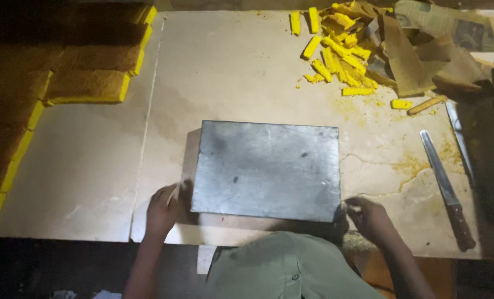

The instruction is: The person removes a rectangular yellow block from a metal tray, places it on a white work surface, and uses a long knife to cut it into strips. The person repeatedly slices the block into smaller pieces and stacks them on the table.

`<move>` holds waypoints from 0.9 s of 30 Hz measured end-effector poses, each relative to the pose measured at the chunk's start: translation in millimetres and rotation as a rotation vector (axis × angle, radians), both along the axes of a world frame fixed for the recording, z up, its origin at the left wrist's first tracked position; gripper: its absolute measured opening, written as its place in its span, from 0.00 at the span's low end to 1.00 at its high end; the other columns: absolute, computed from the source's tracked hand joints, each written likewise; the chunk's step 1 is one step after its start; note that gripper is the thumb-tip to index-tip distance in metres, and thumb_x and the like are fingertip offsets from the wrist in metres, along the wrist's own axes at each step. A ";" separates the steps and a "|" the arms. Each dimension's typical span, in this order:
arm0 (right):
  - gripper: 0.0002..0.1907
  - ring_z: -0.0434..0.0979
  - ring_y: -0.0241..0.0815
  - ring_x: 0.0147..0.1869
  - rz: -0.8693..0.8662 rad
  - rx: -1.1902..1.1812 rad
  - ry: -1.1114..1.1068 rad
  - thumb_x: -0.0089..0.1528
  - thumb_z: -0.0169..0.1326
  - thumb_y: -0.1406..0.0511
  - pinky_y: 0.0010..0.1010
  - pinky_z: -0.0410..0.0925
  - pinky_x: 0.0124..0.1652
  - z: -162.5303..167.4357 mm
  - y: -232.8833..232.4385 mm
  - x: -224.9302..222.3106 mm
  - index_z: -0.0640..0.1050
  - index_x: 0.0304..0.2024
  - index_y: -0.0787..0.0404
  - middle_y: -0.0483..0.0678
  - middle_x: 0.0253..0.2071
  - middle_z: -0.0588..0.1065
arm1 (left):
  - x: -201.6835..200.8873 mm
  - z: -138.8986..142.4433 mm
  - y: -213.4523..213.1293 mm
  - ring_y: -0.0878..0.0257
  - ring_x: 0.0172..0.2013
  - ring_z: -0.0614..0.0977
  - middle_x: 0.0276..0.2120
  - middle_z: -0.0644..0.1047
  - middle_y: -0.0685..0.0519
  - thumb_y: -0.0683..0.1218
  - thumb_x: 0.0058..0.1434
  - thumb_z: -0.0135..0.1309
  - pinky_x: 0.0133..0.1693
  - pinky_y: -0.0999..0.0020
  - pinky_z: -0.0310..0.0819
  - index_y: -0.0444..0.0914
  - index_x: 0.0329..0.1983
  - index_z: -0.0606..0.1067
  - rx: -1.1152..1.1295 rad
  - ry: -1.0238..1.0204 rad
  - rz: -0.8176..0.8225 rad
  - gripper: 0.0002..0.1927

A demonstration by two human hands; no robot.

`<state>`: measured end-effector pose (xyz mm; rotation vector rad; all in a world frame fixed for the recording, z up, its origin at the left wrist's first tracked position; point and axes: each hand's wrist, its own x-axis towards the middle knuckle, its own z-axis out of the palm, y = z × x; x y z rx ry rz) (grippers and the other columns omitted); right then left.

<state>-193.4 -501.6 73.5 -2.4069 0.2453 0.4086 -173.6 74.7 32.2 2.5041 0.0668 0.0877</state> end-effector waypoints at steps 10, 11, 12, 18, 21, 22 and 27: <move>0.19 0.69 0.34 0.41 -0.750 0.844 -0.242 0.70 0.52 0.60 0.26 0.64 0.43 -63.1 43.3 35.9 0.76 0.55 0.69 0.45 0.41 0.73 | 75.3 -32.3 -71.9 0.57 0.66 0.70 0.66 0.71 0.50 0.51 0.68 0.48 0.65 0.63 0.59 0.38 0.69 0.67 -1.020 0.134 0.152 0.27; 0.21 0.69 0.34 0.44 -0.732 0.904 -0.224 0.70 0.51 0.59 0.26 0.64 0.46 -59.9 37.8 37.2 0.76 0.58 0.69 0.45 0.43 0.72 | 77.6 -27.4 -74.1 0.58 0.67 0.68 0.67 0.69 0.52 0.52 0.66 0.50 0.65 0.64 0.57 0.40 0.70 0.66 -1.118 0.235 0.182 0.29; 0.23 0.69 0.35 0.47 -0.692 0.846 -0.159 0.69 0.50 0.58 0.27 0.63 0.49 -54.8 33.0 38.7 0.74 0.60 0.69 0.46 0.46 0.72 | 80.0 -21.6 -74.2 0.57 0.65 0.69 0.66 0.70 0.51 0.52 0.65 0.52 0.64 0.62 0.60 0.40 0.70 0.66 -1.149 0.295 0.184 0.30; 0.31 0.69 0.41 0.62 -0.674 0.706 0.085 0.66 0.46 0.57 0.31 0.59 0.61 -11.2 30.8 58.8 0.68 0.68 0.67 0.52 0.58 0.73 | 83.1 9.5 -73.2 0.56 0.59 0.74 0.60 0.74 0.49 0.53 0.61 0.54 0.59 0.58 0.67 0.41 0.69 0.67 -1.288 0.542 0.305 0.33; 0.32 0.68 0.43 0.66 -0.624 0.784 0.093 0.66 0.45 0.56 0.32 0.57 0.64 3.6 35.3 63.8 0.67 0.68 0.70 0.54 0.62 0.72 | 80.9 16.1 -76.7 0.55 0.57 0.75 0.58 0.75 0.49 0.52 0.60 0.56 0.58 0.57 0.68 0.39 0.69 0.67 -1.386 0.532 0.286 0.33; 0.33 0.67 0.44 0.66 -0.622 0.789 0.104 0.66 0.46 0.56 0.33 0.57 0.65 6.4 35.8 63.4 0.66 0.68 0.70 0.55 0.63 0.71 | 80.8 17.3 -76.8 0.53 0.56 0.76 0.56 0.75 0.47 0.52 0.60 0.56 0.57 0.55 0.69 0.38 0.68 0.67 -1.450 0.533 0.264 0.33; 0.36 0.68 0.47 0.68 -0.578 0.844 0.140 0.65 0.48 0.57 0.33 0.58 0.66 14.4 26.6 55.7 0.61 0.70 0.71 0.62 0.65 0.68 | 70.7 13.6 -72.8 0.57 0.55 0.77 0.57 0.77 0.50 0.54 0.60 0.54 0.57 0.60 0.70 0.38 0.68 0.68 -1.286 0.567 0.298 0.33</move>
